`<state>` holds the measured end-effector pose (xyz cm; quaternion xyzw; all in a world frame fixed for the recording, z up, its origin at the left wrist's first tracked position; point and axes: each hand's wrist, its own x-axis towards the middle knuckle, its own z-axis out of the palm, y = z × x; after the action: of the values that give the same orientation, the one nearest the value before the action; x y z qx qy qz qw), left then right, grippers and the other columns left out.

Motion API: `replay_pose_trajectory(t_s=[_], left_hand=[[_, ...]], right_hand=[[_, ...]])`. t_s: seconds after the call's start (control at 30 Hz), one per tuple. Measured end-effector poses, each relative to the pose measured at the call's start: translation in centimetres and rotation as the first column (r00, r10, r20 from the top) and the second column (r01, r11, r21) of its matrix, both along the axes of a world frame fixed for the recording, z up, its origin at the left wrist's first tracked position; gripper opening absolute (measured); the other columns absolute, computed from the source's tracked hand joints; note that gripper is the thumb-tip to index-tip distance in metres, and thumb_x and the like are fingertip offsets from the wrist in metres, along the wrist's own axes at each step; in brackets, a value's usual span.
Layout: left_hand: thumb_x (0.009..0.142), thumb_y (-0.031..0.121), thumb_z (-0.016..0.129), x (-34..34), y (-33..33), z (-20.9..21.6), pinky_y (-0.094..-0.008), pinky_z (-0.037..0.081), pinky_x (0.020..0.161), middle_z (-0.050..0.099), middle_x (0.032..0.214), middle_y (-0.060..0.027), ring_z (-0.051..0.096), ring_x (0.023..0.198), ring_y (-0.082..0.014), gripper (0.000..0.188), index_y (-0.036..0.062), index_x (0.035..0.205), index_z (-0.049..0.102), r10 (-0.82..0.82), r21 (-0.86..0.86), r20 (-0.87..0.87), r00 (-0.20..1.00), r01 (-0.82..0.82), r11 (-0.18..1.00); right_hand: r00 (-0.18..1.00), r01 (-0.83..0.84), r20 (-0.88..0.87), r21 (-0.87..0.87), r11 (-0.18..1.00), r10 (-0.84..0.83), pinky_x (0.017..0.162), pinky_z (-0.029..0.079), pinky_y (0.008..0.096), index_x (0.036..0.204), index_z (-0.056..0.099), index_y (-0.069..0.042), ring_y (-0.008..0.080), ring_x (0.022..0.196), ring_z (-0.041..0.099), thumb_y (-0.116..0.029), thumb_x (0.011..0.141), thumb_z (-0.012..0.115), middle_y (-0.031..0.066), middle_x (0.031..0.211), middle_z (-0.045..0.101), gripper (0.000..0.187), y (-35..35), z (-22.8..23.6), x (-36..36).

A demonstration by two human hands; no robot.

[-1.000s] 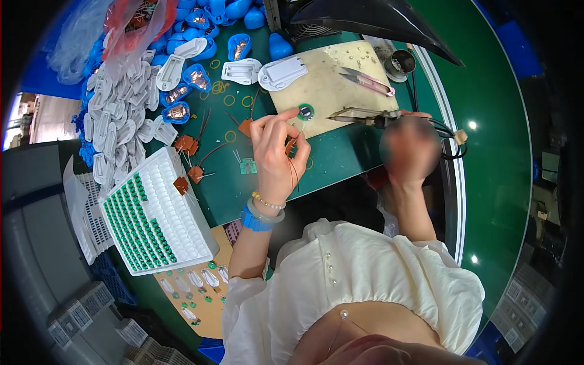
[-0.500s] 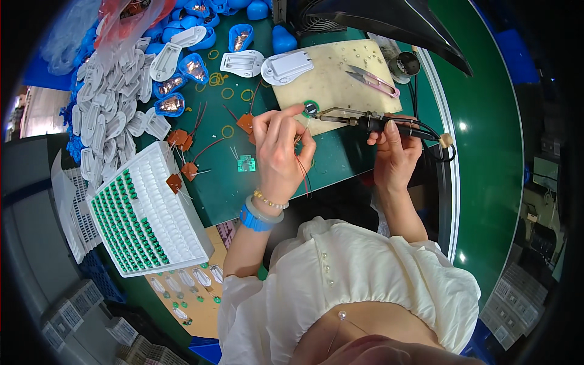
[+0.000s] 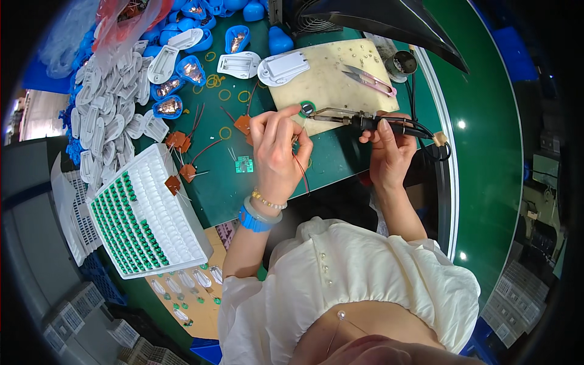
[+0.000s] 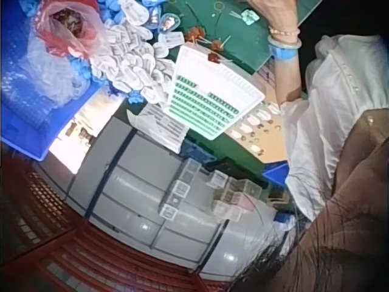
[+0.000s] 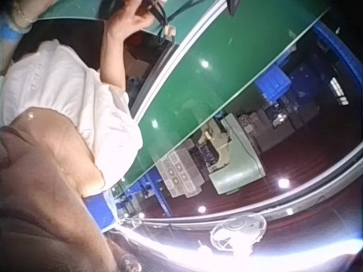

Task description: The person assembles small electronic devices by stripping and positioning wires, soldering components and batteries using a soldering iron, and fitting the assembled parts into plastic casings.

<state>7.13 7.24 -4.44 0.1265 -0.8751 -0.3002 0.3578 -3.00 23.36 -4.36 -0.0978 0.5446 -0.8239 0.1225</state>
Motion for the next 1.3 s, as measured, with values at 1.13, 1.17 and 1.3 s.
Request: replay_pose_trajectory(t_s=[1.13,1.17,1.3], left_hand=[[0.093,0.008,0.062,1.5,-0.7,0.4,-0.0247,0.052,0.065,0.063,0.087,-0.0056,0.061,0.073,-0.0103,0.008,0.0002,0.094,0.06,0.041,0.954,-0.221,0.974,0.207,0.218],[0.093,0.008,0.062,1.5,-0.6,0.4,-0.0247,0.052,0.065,0.063,0.087,-0.0056,0.061,0.073,-0.0103,0.008,0.0002,0.094,0.06,0.046,0.954,-0.222,0.974,0.207,0.217],[0.092,0.005,0.062,1.7,-0.4,0.6,-0.0256,0.053,0.07,0.062,0.095,-0.0071,0.062,0.08,-0.0114,0.007,-0.0014,0.095,0.061,0.011,0.951,-0.252,0.968,0.246,0.189]], right_hand=[[0.813,-0.183,-0.5,0.265,0.947,0.298,0.087,0.054,0.0337,0.105,0.063,0.003,0.0262,0.105,0.061,0.004,0.078,0.071,0.0199,0.117,0.058,0.028,-4.4,0.6,1.3],[0.842,-0.193,-0.453,0.252,0.948,0.292,0.087,0.053,0.0327,0.104,0.064,0.002,0.0251,0.104,0.061,0.005,0.077,0.072,0.0187,0.115,0.059,0.028,-4.9,0.7,1.8],[0.852,-0.122,-0.464,0.274,0.954,0.242,0.086,0.051,0.0313,0.101,0.065,0.001,0.0222,0.1,0.062,0.004,0.075,0.075,0.0166,0.112,0.059,0.029,-6.3,0.0,2.3]])
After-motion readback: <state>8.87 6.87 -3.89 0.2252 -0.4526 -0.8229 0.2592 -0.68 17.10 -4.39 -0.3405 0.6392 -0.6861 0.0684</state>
